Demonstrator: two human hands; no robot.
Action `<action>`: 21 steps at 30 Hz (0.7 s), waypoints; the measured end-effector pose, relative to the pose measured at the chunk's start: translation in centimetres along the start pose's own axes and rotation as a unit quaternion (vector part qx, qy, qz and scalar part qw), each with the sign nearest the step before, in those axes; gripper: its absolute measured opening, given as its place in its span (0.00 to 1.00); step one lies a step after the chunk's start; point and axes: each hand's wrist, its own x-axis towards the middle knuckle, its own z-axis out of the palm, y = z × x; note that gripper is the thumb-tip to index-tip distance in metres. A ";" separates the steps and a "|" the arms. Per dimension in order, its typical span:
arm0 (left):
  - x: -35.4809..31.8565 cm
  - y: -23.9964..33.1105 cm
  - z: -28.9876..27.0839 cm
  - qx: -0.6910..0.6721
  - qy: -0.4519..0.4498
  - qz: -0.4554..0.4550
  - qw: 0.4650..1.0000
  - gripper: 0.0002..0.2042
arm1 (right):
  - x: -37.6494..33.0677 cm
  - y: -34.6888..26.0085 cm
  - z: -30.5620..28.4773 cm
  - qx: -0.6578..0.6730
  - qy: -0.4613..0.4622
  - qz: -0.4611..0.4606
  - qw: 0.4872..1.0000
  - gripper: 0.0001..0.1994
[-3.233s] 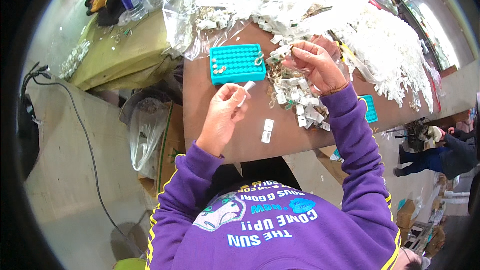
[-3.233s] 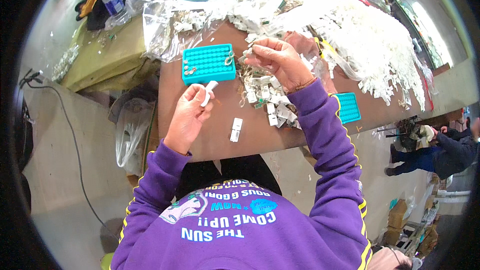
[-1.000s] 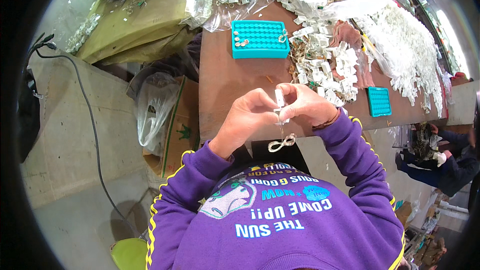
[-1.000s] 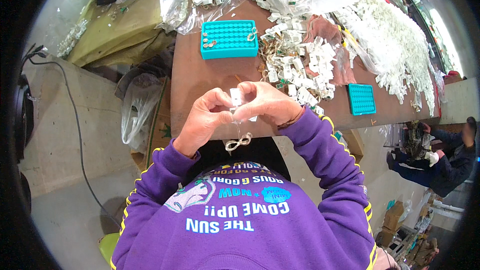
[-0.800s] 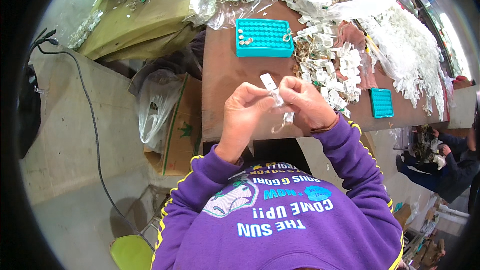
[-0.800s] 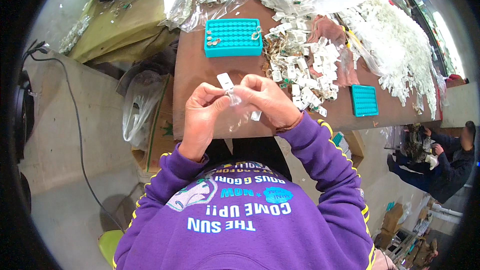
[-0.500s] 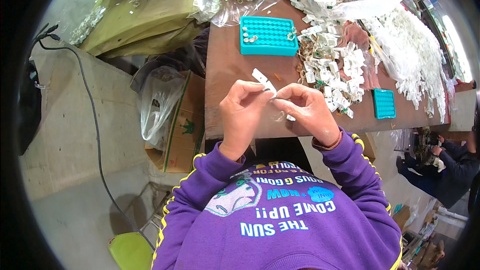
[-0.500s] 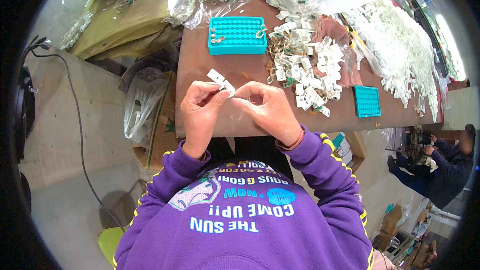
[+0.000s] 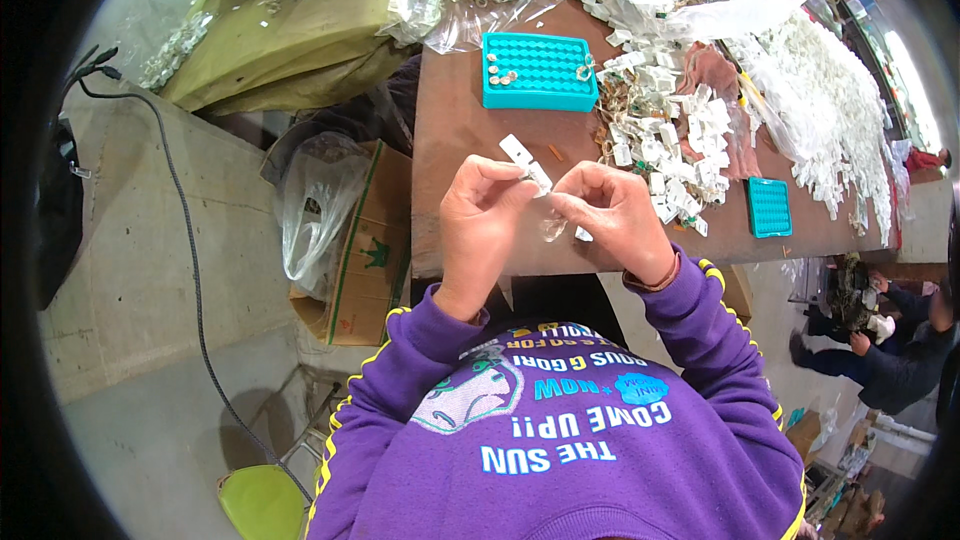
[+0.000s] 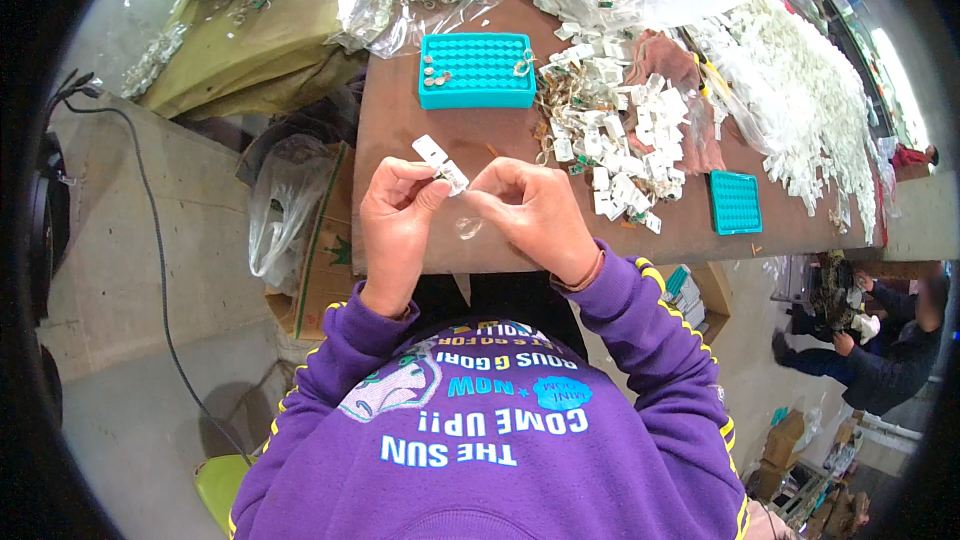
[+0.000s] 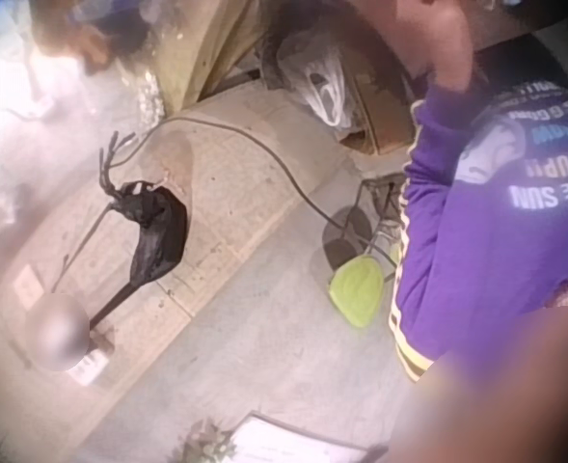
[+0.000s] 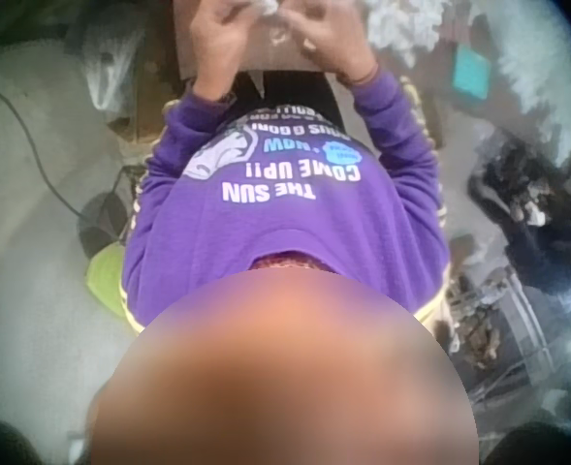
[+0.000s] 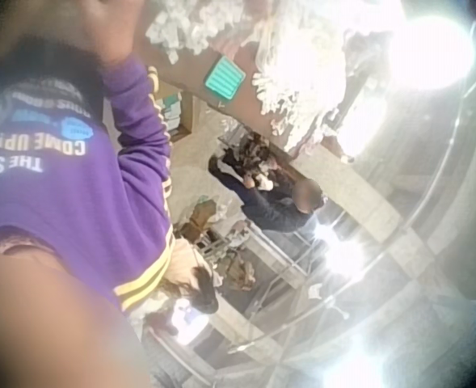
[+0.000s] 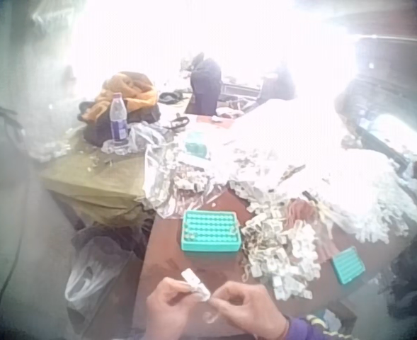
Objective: The person repeatedly picks small white plastic connectors and green circuit boards from a pile on the table, inserts the boards into the connectors, and places the assembled units into a teal tray. The person continues this cycle throughout the clip, filling the tray with finished assemblies.
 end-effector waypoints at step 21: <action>6.0 -3.9 -1.2 -0.291 0.081 -0.147 0.942 0.05 | 14.1 1.2 -1.2 -0.439 0.081 -0.292 0.846 0.06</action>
